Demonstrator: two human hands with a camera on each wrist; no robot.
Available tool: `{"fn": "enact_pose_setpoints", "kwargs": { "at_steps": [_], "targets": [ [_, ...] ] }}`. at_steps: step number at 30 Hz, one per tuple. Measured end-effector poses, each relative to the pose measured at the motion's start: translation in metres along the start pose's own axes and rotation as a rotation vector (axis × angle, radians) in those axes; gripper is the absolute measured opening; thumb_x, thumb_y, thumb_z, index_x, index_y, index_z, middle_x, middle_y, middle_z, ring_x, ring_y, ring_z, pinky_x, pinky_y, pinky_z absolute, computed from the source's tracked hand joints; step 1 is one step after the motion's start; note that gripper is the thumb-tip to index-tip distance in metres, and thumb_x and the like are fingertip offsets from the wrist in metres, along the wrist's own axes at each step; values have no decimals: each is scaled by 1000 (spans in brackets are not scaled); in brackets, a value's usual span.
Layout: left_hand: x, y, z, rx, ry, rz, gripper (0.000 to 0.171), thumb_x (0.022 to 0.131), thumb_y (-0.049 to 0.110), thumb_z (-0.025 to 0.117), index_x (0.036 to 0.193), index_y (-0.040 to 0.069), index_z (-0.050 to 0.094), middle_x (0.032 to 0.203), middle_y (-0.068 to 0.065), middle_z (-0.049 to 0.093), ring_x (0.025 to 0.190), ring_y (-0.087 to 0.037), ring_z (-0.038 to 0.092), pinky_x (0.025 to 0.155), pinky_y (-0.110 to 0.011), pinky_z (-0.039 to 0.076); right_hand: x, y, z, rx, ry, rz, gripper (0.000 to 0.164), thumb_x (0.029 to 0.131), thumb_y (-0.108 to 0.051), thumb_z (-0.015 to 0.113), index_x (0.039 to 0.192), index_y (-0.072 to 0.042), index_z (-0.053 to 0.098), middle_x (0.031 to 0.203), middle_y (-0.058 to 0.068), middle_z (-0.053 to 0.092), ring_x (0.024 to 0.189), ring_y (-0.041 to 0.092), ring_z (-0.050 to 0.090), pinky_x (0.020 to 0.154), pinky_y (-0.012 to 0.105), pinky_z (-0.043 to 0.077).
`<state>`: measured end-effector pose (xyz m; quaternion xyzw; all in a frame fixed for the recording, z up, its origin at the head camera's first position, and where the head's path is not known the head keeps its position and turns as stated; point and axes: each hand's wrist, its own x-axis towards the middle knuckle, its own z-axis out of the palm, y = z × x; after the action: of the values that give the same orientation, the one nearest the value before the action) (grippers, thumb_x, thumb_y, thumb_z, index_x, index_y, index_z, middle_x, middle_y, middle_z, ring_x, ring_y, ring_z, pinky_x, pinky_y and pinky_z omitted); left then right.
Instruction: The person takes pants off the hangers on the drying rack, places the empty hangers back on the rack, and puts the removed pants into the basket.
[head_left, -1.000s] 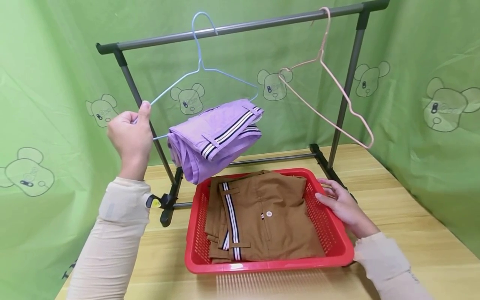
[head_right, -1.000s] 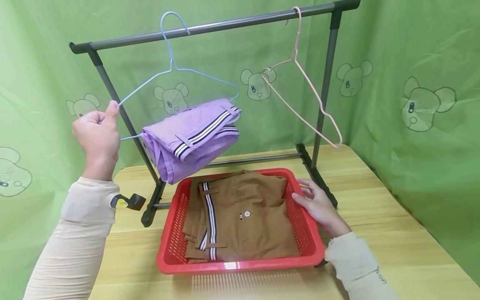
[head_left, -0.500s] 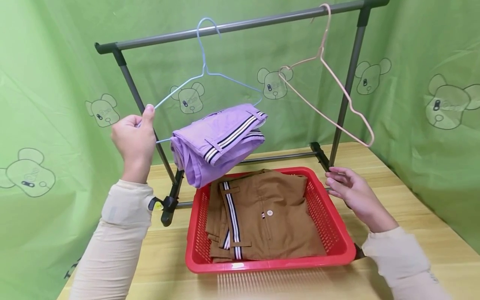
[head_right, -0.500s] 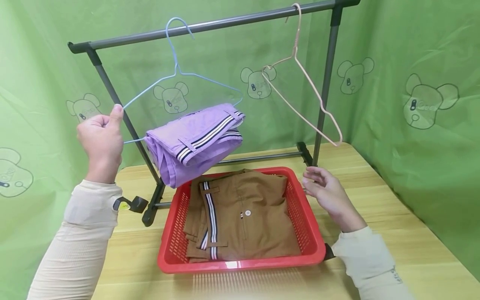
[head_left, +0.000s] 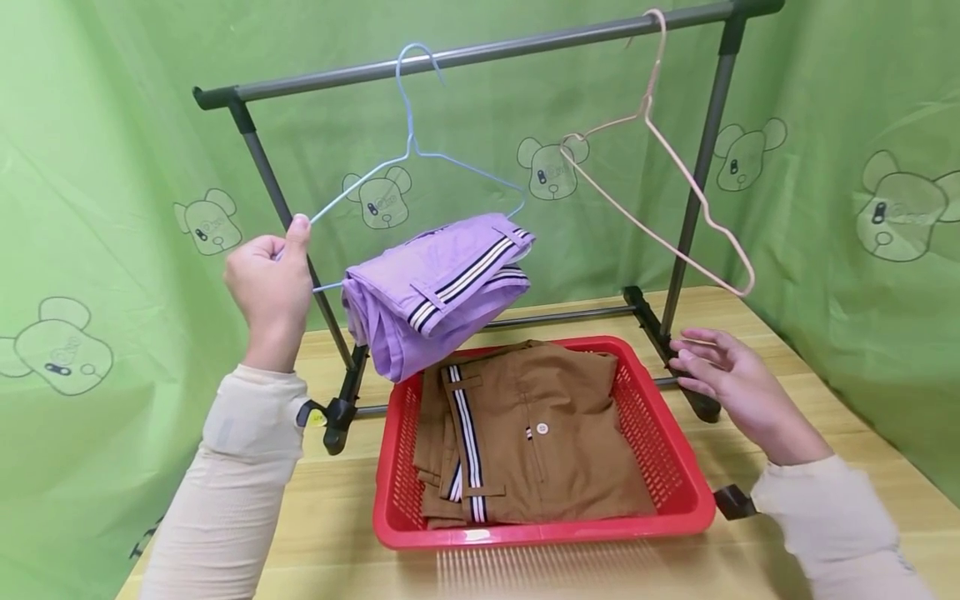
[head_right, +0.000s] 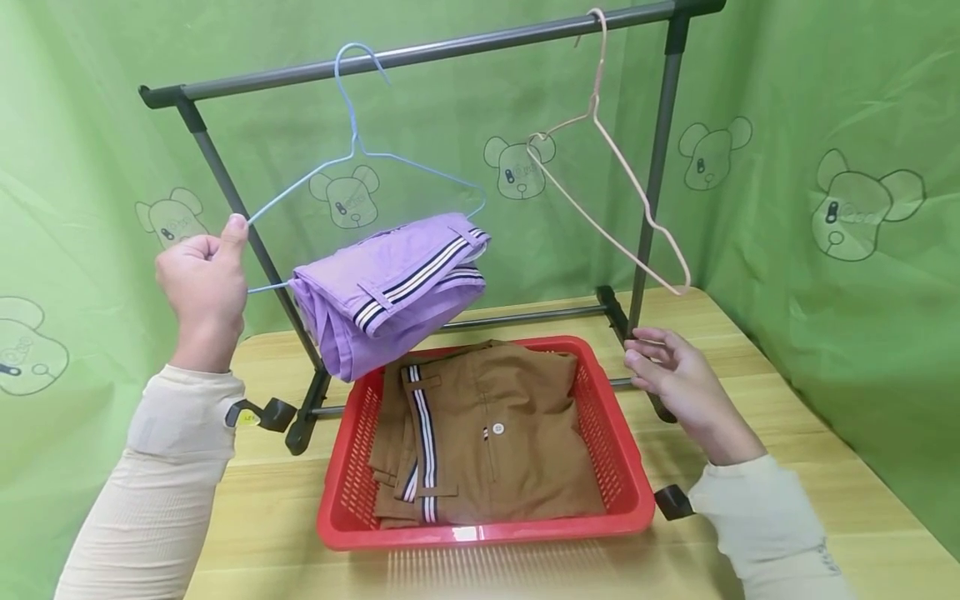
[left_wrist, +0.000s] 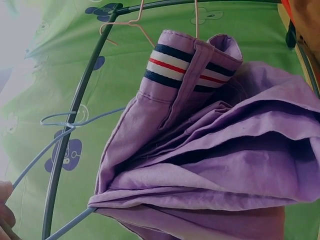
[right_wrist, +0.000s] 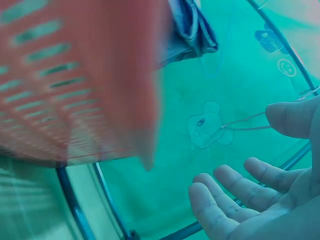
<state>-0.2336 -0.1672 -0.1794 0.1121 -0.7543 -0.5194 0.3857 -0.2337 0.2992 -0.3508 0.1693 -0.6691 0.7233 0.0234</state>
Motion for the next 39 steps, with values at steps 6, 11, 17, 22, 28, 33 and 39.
{"fn": "enact_pose_setpoints", "kwargs": {
  "at_steps": [6, 11, 17, 22, 28, 33, 39],
  "targets": [
    [1, -1, 1, -16, 6, -8, 46, 87, 46, 69, 57, 16, 53, 50, 7, 46, 50, -10, 40, 49, -24, 33, 3, -10, 1, 202, -74, -46, 25, 100, 4, 45, 121, -10, 50, 113, 0, 64, 98, 12, 65, 82, 25, 54],
    [1, -1, 2, -22, 1, -27, 46, 87, 46, 70, 56, 16, 52, 50, 6, 45, 49, -10, 39, 47, -24, 33, 5, -18, 5, 302, -139, -27, 25, 101, 2, 42, 122, -7, 52, 117, 5, 64, 103, 18, 65, 86, 29, 53],
    [0, -1, 2, -16, -12, -33, 47, 87, 46, 69, 56, 16, 52, 50, 6, 45, 49, -10, 39, 48, -24, 33, 10, -27, 14, 289, -158, -14, 25, 101, 1, 44, 124, -5, 51, 118, 5, 64, 105, 18, 65, 86, 29, 53],
    [-1, -1, 3, -13, -23, -30, 47, 87, 47, 69, 56, 16, 51, 49, 6, 44, 48, -10, 38, 47, -24, 33, 16, -32, 25, 227, -160, 8, 23, 102, -1, 44, 124, -6, 47, 118, 2, 64, 104, 16, 64, 85, 27, 53],
    [-4, -1, 3, 29, -57, 2, 50, 88, 50, 65, 57, 14, 50, 47, 6, 41, 44, -9, 34, 41, -24, 30, 26, -36, 41, 218, -187, 47, 23, 101, -4, 47, 124, -4, 43, 117, 2, 63, 103, 17, 64, 85, 28, 53],
    [-7, 0, 4, 45, -68, 13, 52, 87, 54, 64, 55, 16, 49, 45, 6, 39, 43, -9, 33, 43, -26, 30, 34, -40, 53, 243, -191, 94, 25, 101, -6, 50, 123, -2, 40, 115, 2, 63, 101, 18, 65, 84, 28, 53],
    [-11, 0, 6, 71, -76, 31, 54, 89, 55, 62, 55, 16, 47, 45, 6, 40, 44, -10, 35, 46, -27, 31, 43, -44, 70, 243, -186, 140, 28, 100, -8, 53, 123, 0, 40, 112, 2, 64, 97, 18, 66, 85, 28, 53]
  ]
}}
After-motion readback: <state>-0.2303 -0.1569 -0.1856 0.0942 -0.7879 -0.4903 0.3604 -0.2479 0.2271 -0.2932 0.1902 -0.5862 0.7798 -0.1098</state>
